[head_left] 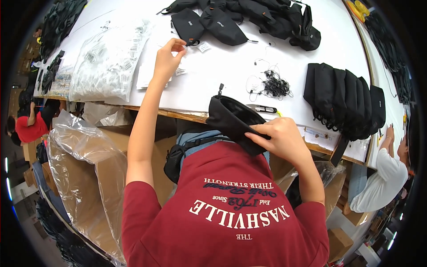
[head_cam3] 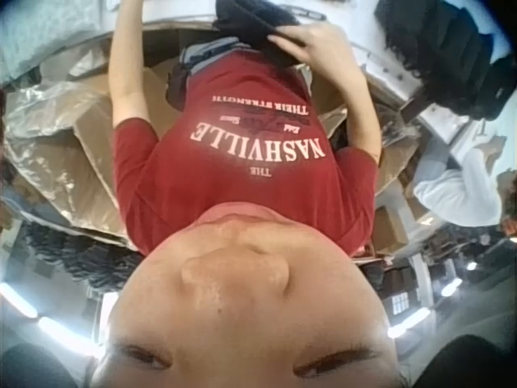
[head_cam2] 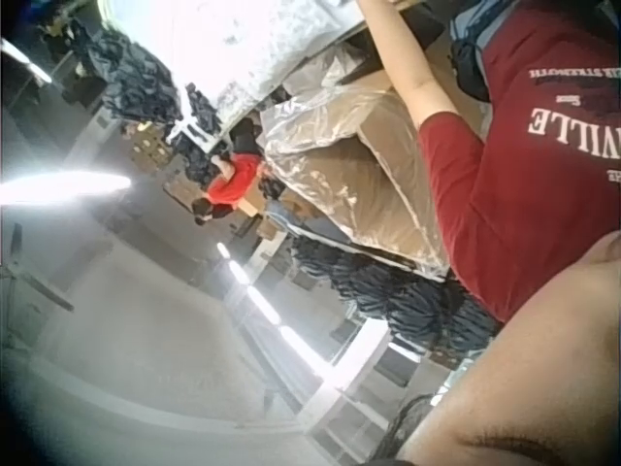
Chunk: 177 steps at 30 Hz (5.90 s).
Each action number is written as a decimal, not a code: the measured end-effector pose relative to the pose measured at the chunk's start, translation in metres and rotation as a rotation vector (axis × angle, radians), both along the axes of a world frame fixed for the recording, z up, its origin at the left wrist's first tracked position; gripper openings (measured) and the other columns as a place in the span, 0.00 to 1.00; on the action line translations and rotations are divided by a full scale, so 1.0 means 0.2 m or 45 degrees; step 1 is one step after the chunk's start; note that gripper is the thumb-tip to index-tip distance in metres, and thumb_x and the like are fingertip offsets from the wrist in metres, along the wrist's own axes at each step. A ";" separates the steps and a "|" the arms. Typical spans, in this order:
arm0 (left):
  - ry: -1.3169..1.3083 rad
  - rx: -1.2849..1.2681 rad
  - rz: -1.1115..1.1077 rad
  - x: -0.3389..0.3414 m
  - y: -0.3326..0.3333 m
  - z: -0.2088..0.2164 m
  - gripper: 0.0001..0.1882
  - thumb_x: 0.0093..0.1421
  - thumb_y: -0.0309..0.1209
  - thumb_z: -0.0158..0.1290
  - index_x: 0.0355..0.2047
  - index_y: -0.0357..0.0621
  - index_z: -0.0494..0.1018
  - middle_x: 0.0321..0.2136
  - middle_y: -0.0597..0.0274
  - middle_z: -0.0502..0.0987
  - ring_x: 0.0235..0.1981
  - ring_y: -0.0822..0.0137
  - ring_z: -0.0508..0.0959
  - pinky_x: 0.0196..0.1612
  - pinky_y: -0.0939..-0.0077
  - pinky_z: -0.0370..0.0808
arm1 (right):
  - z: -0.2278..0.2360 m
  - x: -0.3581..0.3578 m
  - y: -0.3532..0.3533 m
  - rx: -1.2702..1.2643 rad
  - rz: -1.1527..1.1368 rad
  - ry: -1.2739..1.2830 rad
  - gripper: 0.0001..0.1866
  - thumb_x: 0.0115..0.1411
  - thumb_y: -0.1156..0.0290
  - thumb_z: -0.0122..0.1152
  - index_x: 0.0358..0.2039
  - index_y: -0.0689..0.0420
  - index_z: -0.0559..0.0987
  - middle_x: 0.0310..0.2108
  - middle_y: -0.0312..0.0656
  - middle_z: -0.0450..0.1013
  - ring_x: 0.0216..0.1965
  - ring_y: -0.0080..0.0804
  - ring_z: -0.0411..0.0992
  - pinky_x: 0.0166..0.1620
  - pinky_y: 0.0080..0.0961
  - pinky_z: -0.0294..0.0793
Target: Attaching labels and packing items into black pouches.
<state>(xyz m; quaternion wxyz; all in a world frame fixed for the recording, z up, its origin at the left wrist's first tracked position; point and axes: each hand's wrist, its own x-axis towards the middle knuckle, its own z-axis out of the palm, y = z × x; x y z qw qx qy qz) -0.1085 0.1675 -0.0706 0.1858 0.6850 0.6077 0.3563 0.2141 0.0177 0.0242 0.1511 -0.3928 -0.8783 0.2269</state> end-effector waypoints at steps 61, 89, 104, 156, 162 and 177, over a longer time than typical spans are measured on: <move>-1.784 -0.938 -0.804 0.54 -0.58 0.21 0.22 0.58 0.40 0.56 0.45 0.36 0.72 0.35 0.63 0.77 0.35 0.75 0.76 0.39 0.82 0.73 | 0.14 -0.15 0.09 0.208 -0.260 0.740 0.05 0.49 0.80 0.65 0.28 0.60 0.77 0.22 0.37 0.71 0.20 0.26 0.67 0.23 0.19 0.65; -1.854 -0.569 -0.842 0.40 -0.39 0.06 0.21 0.57 0.47 0.56 0.35 0.39 0.73 0.28 0.60 0.76 0.29 0.73 0.77 0.33 0.81 0.75 | 0.14 -0.18 -0.06 -0.256 0.037 0.761 0.07 0.47 0.77 0.66 0.28 0.58 0.77 0.22 0.38 0.72 0.23 0.33 0.70 0.27 0.25 0.69; -1.657 -0.411 -1.066 0.36 -0.26 0.09 0.19 0.58 0.44 0.55 0.36 0.40 0.74 0.30 0.64 0.76 0.30 0.77 0.76 0.35 0.85 0.72 | 0.07 -0.21 -0.09 -0.067 0.091 0.749 0.07 0.46 0.75 0.67 0.26 0.57 0.78 0.20 0.37 0.70 0.21 0.32 0.70 0.25 0.25 0.68; -0.987 -0.032 -0.466 0.36 -0.79 0.20 0.14 0.50 0.33 0.61 0.33 0.36 0.76 0.34 0.57 0.78 0.37 0.64 0.70 0.44 0.71 0.66 | -0.12 0.05 -0.01 -0.596 -0.323 1.288 0.14 0.43 0.78 0.68 0.34 0.55 0.79 0.36 0.36 0.70 0.37 0.26 0.69 0.41 0.22 0.68; -0.827 -0.252 -0.635 0.36 -0.76 0.24 0.13 0.48 0.34 0.61 0.30 0.38 0.77 0.36 0.57 0.69 0.37 0.65 0.68 0.42 0.75 0.63 | 0.02 0.20 0.00 -0.476 -0.251 0.839 0.13 0.36 0.76 0.67 0.27 0.55 0.81 0.33 0.36 0.70 0.33 0.25 0.66 0.33 0.20 0.63; -1.736 1.538 -1.377 0.73 -0.88 0.98 0.23 0.54 0.20 0.52 0.51 0.48 0.67 0.52 0.65 0.63 0.47 0.64 0.66 0.46 0.72 0.75 | 0.11 1.78 0.26 0.964 -1.702 0.509 0.19 0.53 0.60 0.67 0.42 0.56 0.78 0.39 0.45 0.75 0.37 0.29 0.73 0.40 0.19 0.71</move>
